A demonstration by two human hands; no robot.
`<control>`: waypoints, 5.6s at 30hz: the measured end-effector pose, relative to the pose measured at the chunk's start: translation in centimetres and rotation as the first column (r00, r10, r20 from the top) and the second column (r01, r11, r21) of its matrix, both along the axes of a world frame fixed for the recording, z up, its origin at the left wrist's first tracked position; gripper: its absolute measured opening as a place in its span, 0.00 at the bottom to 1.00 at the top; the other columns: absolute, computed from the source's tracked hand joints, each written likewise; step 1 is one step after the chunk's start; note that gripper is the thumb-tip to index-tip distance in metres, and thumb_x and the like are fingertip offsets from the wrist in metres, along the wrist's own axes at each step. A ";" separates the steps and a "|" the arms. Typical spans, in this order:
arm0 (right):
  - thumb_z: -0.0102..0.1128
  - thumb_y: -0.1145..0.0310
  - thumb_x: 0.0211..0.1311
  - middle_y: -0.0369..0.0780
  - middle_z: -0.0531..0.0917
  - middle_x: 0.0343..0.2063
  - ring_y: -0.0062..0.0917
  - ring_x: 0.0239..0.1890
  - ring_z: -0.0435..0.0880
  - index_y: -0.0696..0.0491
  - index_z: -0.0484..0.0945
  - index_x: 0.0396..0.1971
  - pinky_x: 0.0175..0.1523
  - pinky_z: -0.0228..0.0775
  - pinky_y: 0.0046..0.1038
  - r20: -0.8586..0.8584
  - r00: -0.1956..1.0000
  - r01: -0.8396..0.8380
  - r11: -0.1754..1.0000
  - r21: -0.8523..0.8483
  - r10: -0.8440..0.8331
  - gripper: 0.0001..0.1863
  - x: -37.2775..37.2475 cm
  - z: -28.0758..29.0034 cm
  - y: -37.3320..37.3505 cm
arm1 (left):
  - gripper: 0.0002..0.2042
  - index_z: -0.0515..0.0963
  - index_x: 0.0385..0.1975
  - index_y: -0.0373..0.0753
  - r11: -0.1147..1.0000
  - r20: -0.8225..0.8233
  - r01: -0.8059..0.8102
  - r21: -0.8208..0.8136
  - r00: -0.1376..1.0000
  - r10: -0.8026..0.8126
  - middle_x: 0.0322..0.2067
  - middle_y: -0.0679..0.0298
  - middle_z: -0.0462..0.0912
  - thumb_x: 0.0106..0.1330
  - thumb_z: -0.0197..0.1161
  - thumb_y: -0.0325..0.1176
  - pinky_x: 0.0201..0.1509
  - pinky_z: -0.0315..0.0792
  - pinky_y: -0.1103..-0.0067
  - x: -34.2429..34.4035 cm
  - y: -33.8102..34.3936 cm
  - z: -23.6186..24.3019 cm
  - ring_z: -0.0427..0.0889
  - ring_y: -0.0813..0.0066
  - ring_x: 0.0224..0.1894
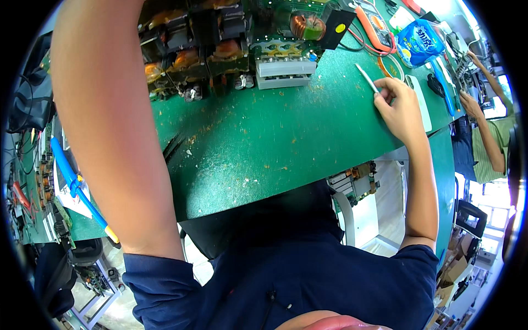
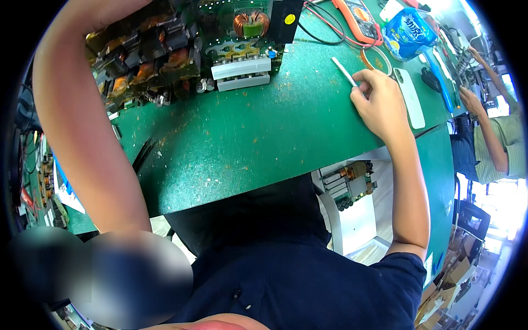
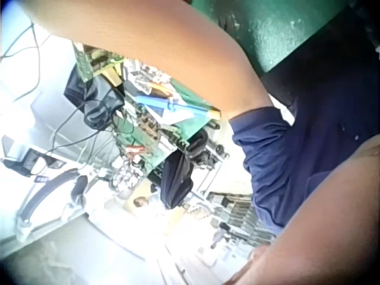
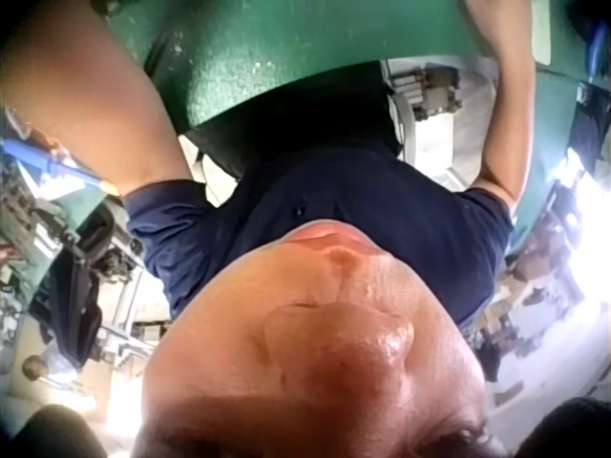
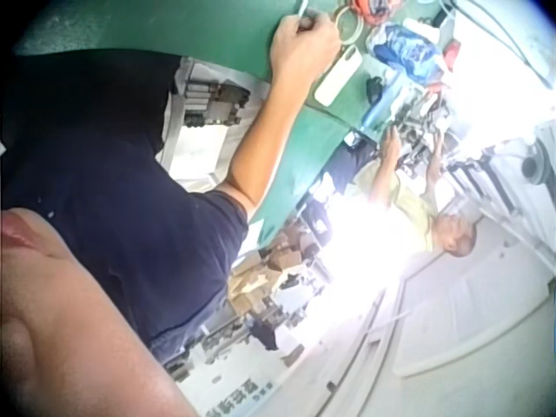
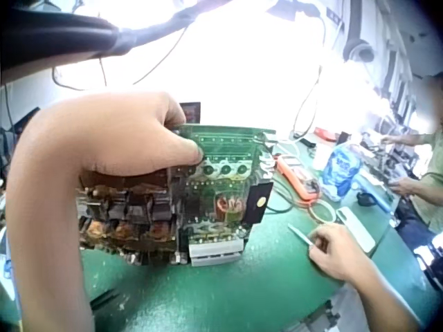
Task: The person uses a soldering iron and a desoldering pump to remove and attach components on a large green circuit board. They apply heat to solder joints and operate the suction tool.
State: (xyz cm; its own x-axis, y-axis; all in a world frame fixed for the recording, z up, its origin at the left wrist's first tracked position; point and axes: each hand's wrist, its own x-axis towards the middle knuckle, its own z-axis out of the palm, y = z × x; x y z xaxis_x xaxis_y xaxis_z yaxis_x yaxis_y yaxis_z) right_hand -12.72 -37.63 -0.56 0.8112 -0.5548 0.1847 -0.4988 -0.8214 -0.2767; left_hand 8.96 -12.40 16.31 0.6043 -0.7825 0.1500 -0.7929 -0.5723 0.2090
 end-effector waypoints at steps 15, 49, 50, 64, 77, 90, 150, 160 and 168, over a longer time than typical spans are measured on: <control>0.68 0.71 0.60 0.41 0.80 0.36 0.34 0.39 0.81 0.56 0.82 0.44 0.43 0.72 0.34 0.266 0.913 -0.148 0.859 -0.490 0.309 0.13 1.1 -1.9 1.5 | 0.12 0.84 0.39 0.34 0.990 -0.346 -0.099 0.104 0.929 0.129 0.20 0.67 0.81 0.69 0.65 0.38 0.26 0.67 0.79 -0.8 -2.0 1.3 0.74 0.82 0.19; 0.51 0.39 0.72 0.49 0.86 0.38 0.41 0.38 0.87 0.61 0.82 0.43 0.42 0.81 0.36 0.600 0.411 -0.545 0.713 -0.441 0.686 0.34 -2.5 -1.8 8.5 | 0.08 0.79 0.27 0.39 0.909 0.633 0.349 -0.228 0.763 -0.135 0.25 0.65 0.79 0.45 0.69 0.25 0.23 0.63 0.78 -13.5 7.5 -12.8 0.80 0.72 0.26; 0.50 0.39 0.71 0.48 0.86 0.38 0.40 0.37 0.87 0.60 0.82 0.42 0.41 0.82 0.35 0.586 0.442 -0.520 0.726 -0.451 0.680 0.33 -3.0 -2.2 8.9 | 0.08 0.80 0.28 0.38 0.918 0.674 0.354 -0.178 0.724 -0.148 0.26 0.64 0.82 0.46 0.69 0.24 0.25 0.67 0.80 -13.7 8.0 -13.6 0.84 0.70 0.29; 0.50 0.45 0.74 0.43 0.87 0.45 0.33 0.44 0.86 0.55 0.81 0.45 0.46 0.77 0.33 0.471 0.579 -0.456 0.743 -0.490 0.666 0.26 -3.3 -6.9 8.8 | 0.08 0.83 0.27 0.40 0.840 0.566 0.402 -0.365 0.812 -0.142 0.31 0.62 0.85 0.46 0.70 0.23 0.30 0.74 0.76 -13.9 6.9 -20.2 0.84 0.67 0.32; 0.46 0.37 0.74 0.40 0.86 0.43 0.27 0.35 0.87 0.49 0.77 0.43 0.38 0.74 0.24 0.498 0.628 -0.411 0.798 -0.441 0.598 0.28 -3.5 -8.6 8.8 | 0.20 0.84 0.37 0.40 0.887 0.243 0.267 -0.377 0.953 -0.183 0.38 0.61 0.84 0.44 0.80 0.40 0.31 0.70 0.72 -14.7 7.5 -18.9 0.80 0.64 0.34; 0.45 0.35 0.73 0.43 0.83 0.42 0.28 0.33 0.83 0.49 0.73 0.44 0.35 0.70 0.24 0.445 0.664 -0.450 0.797 -0.404 0.601 0.29 -4.5 -9.0 8.6 | 0.13 0.85 0.34 0.40 0.874 0.254 0.318 -0.368 0.938 -0.235 0.34 0.64 0.84 0.52 0.77 0.38 0.28 0.69 0.77 -14.0 7.9 -18.8 0.79 0.68 0.34; 0.58 0.58 0.75 0.53 0.76 0.59 0.37 0.63 0.78 0.61 0.67 0.63 0.67 0.71 0.35 0.702 0.707 -0.657 0.291 0.696 -0.082 0.27 33.1 -1.0 -5.4 | 0.08 0.82 0.28 0.29 0.808 0.426 0.381 -0.450 0.886 -0.181 0.40 0.52 0.82 0.52 0.65 0.28 0.64 0.76 0.55 -12.1 14.8 -19.5 0.83 0.58 0.47; 0.47 0.59 0.79 0.43 0.84 0.44 0.24 0.47 0.81 0.59 0.74 0.60 0.57 0.72 0.26 0.793 0.604 -0.592 0.623 0.511 -0.077 0.21 24.0 3.5 -10.3 | 0.08 0.80 0.27 0.33 0.822 0.343 0.317 -0.473 0.925 -0.160 0.37 0.57 0.79 0.50 0.64 0.31 0.67 0.73 0.56 -12.7 11.9 -20.1 0.80 0.61 0.47; 0.36 0.56 0.81 0.59 0.73 0.63 0.41 0.66 0.74 0.67 0.64 0.67 0.72 0.63 0.36 0.757 0.646 -0.646 0.462 0.608 -0.093 0.30 14.8 6.4 -1.4 | 0.10 0.81 0.37 0.37 0.869 0.191 0.306 -0.389 0.950 -0.249 0.40 0.59 0.82 0.55 0.68 0.29 0.59 0.75 0.58 -9.2 15.1 -12.3 0.82 0.59 0.44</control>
